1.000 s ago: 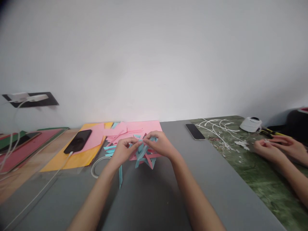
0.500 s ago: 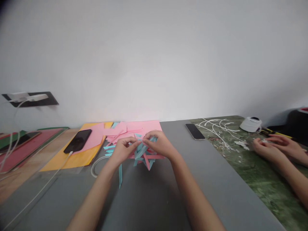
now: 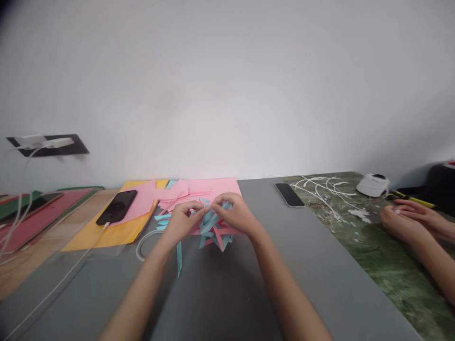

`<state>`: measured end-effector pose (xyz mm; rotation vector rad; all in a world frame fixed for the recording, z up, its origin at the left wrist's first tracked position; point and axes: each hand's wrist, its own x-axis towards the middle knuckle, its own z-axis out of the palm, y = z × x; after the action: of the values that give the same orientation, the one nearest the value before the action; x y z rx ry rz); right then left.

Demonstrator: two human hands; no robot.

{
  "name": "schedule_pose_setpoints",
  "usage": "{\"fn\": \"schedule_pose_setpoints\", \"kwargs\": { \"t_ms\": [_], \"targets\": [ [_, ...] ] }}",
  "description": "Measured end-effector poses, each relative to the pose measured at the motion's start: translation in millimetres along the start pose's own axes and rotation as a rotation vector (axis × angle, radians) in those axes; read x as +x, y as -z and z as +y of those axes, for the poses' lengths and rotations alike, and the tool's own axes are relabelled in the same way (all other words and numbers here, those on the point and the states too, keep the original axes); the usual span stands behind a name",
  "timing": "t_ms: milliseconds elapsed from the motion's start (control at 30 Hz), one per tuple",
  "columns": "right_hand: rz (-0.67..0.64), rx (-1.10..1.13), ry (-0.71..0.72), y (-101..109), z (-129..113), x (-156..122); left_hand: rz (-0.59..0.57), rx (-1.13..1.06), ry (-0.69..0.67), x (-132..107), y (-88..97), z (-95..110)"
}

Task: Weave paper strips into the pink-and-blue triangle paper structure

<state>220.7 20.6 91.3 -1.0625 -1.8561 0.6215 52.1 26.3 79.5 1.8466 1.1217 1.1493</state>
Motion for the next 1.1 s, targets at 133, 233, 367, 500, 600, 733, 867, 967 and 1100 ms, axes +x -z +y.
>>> {"fn": "schedule_pose_setpoints", "kwargs": {
  "t_ms": [133, 233, 367, 500, 600, 733, 867, 967, 1100],
  "targets": [
    [0.042, -0.029, 0.009, -2.4, 2.4, -0.5, 0.024, 0.035, -0.020, -0.3, -0.2, 0.5],
    [0.039, -0.019, 0.009, -4.4, 4.4, -0.6, 0.100, 0.072, -0.022, -0.9, -1.7, -0.3],
    [0.095, -0.052, 0.019, -10.0, 7.9, 0.7, 0.274, 0.148, -0.165, -2.0, -4.3, -1.6],
    [0.174, -0.089, 0.072, -16.8, 8.1, 1.6, 0.297, 0.222, -0.339, -2.6, -4.5, -2.6],
    [0.212, -0.108, 0.083, -19.3, 5.5, 1.0, 0.289, 0.308, -0.374, -3.5, -2.8, -1.1],
    [0.206, -0.124, 0.108, -20.0, 5.3, 0.7, 0.299, 0.448, -0.376, -5.4, 0.4, 4.5],
    [0.194, -0.131, 0.110, -20.0, 7.7, 1.4, 0.288, 0.523, -0.397, -6.0, 2.8, 8.6],
    [0.182, -0.125, 0.100, -18.2, 7.7, 1.1, 0.283, 0.544, -0.408, -5.6, 3.2, 8.2],
    [0.172, -0.134, 0.076, -14.5, 6.5, -0.1, 0.259, 0.547, -0.397, -5.2, 3.1, 5.5]
  ]
}}
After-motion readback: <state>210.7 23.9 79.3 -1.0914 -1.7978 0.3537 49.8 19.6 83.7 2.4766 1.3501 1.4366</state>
